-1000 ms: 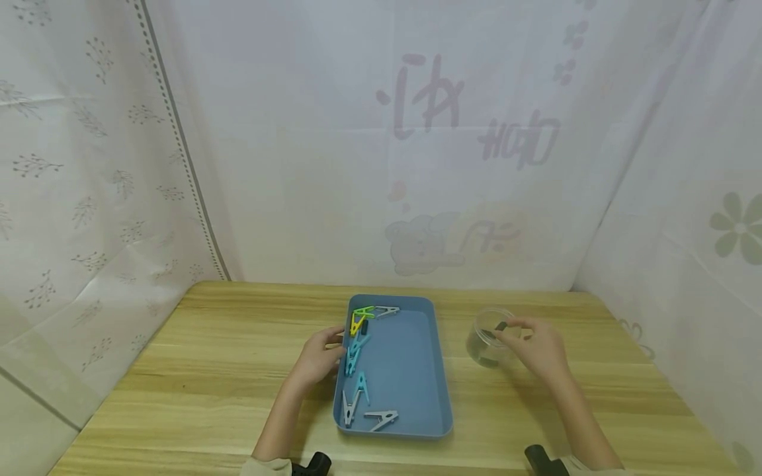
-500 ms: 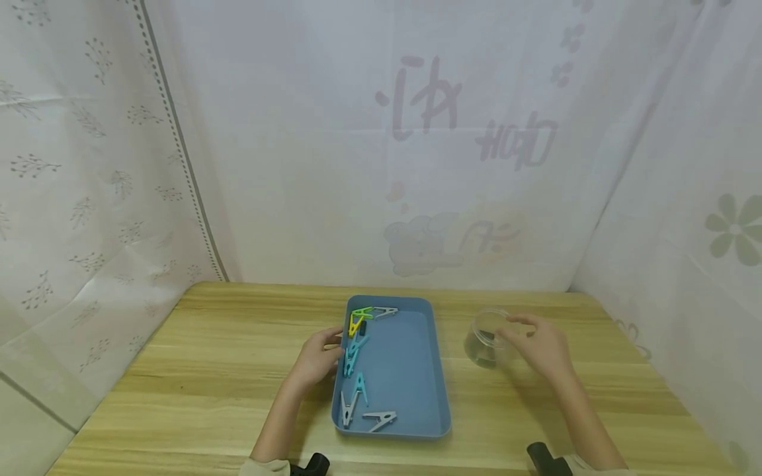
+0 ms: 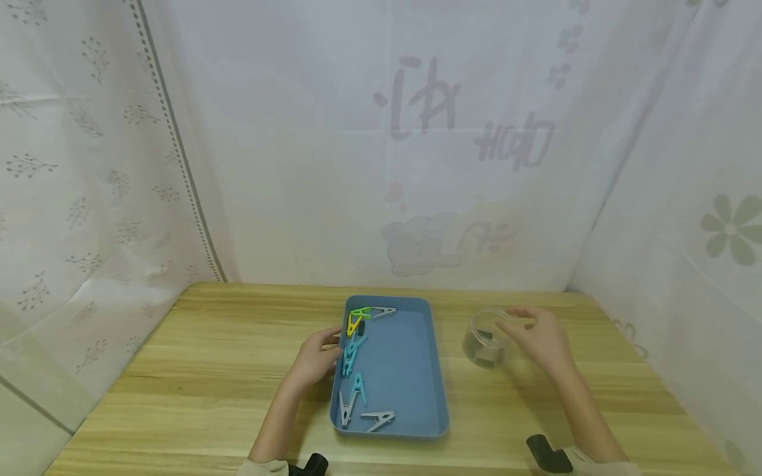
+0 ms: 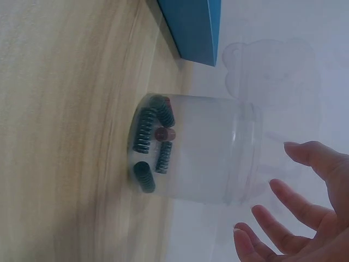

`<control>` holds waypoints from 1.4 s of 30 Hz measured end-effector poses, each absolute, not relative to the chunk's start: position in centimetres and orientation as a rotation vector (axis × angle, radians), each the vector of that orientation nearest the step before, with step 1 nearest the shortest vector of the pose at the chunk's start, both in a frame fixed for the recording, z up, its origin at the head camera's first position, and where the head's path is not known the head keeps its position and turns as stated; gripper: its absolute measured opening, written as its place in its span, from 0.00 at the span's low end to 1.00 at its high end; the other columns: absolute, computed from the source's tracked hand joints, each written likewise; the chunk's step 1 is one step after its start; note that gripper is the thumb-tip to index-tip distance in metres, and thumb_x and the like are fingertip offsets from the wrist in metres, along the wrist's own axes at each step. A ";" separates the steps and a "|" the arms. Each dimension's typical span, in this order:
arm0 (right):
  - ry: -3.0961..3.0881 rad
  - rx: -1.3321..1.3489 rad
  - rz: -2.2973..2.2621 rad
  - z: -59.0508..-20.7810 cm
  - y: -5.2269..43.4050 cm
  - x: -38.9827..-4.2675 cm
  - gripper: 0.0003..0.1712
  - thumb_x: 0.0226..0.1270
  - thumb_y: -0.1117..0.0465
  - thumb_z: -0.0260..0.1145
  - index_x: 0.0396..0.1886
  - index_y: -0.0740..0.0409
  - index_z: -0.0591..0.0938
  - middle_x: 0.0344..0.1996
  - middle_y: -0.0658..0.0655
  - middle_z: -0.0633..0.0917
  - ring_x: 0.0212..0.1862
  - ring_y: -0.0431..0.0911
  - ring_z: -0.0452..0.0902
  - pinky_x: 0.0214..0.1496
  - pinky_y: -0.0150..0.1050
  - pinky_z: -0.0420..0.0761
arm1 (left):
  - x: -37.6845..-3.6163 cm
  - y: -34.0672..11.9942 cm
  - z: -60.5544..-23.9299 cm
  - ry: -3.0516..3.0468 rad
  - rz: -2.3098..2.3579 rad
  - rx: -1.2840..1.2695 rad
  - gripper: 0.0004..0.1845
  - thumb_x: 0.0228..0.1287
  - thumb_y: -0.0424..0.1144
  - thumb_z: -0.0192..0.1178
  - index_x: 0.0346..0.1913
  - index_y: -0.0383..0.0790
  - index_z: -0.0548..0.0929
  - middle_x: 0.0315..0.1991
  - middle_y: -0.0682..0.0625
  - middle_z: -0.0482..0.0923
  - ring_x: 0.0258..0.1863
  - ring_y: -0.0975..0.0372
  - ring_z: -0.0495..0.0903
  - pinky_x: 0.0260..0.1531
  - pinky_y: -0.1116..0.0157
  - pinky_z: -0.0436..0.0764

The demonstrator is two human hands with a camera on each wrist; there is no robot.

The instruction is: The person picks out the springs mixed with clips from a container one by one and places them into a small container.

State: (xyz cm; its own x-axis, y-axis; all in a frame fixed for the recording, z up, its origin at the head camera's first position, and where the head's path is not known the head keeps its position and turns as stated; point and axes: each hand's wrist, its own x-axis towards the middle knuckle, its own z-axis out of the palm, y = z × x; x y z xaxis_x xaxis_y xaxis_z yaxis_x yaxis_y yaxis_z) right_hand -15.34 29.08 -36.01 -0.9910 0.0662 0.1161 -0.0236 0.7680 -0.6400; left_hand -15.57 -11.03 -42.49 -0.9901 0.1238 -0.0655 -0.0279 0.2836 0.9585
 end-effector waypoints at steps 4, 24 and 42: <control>-2.824 -0.025 1.028 -35.5 28.8 -15.3 0.36 0.77 0.44 0.65 0.68 0.70 0.78 0.69 0.78 0.75 0.63 0.75 0.76 0.53 0.67 0.83 | -15.6 -11.1 -42.4 2.412 1.809 0.102 0.28 0.72 0.27 0.53 0.73 0.21 0.70 0.64 0.25 0.75 0.55 0.41 0.83 0.49 0.48 0.88; -2.745 0.043 1.042 -34.0 26.4 -15.8 0.31 0.75 0.49 0.68 0.66 0.68 0.80 0.65 0.73 0.81 0.60 0.70 0.80 0.52 0.62 0.85 | -15.3 -11.2 -42.3 2.384 1.854 0.120 0.29 0.71 0.26 0.52 0.73 0.21 0.69 0.64 0.25 0.76 0.56 0.40 0.83 0.49 0.46 0.88; -2.736 0.082 1.139 -33.2 23.0 -16.6 0.27 0.73 0.54 0.71 0.62 0.67 0.83 0.61 0.72 0.83 0.58 0.69 0.84 0.52 0.59 0.87 | -15.5 -11.1 -42.5 2.394 1.836 0.104 0.29 0.71 0.27 0.53 0.73 0.21 0.69 0.64 0.25 0.76 0.58 0.38 0.82 0.50 0.45 0.87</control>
